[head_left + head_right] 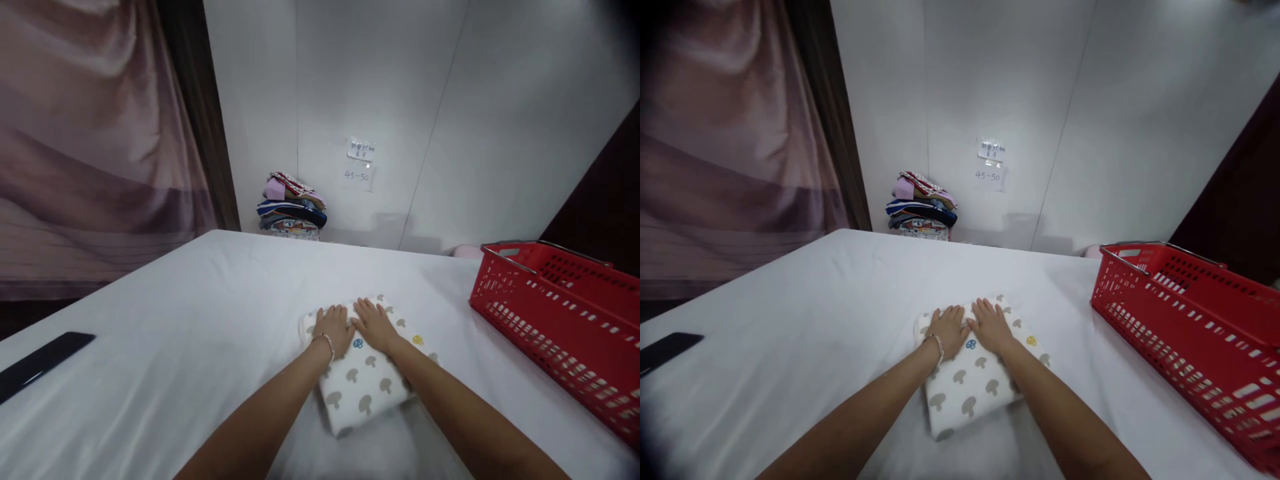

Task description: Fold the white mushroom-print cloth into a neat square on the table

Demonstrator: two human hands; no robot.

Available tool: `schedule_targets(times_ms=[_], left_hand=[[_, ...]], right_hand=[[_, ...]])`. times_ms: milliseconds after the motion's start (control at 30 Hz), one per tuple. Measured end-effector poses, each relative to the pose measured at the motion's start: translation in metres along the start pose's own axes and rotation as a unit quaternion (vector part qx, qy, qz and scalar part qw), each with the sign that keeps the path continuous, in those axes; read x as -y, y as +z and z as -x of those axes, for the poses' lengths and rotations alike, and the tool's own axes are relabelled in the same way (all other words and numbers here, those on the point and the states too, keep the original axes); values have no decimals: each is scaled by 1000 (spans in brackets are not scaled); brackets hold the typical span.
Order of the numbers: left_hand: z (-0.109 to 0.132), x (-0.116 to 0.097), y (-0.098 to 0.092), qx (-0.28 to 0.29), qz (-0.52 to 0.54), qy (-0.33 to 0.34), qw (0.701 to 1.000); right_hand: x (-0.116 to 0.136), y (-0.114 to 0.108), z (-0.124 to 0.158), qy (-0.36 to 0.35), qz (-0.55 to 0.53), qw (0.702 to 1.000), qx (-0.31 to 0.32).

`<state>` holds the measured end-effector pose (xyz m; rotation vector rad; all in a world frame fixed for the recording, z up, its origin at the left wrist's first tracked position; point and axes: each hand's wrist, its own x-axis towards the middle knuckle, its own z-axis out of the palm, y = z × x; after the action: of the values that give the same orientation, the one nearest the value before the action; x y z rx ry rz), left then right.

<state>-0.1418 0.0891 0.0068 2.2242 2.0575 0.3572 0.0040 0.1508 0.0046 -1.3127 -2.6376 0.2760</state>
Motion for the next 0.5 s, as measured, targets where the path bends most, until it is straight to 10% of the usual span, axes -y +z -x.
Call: schedule_targets(times_ms=[200, 500], left_hand=[[8, 9, -11, 20, 4, 13, 1000], [49, 86, -18, -103, 114, -192, 969]], right_hand=[[3, 6, 7, 9, 24, 1000, 16], [11, -4, 7, 42, 37, 997, 48]])
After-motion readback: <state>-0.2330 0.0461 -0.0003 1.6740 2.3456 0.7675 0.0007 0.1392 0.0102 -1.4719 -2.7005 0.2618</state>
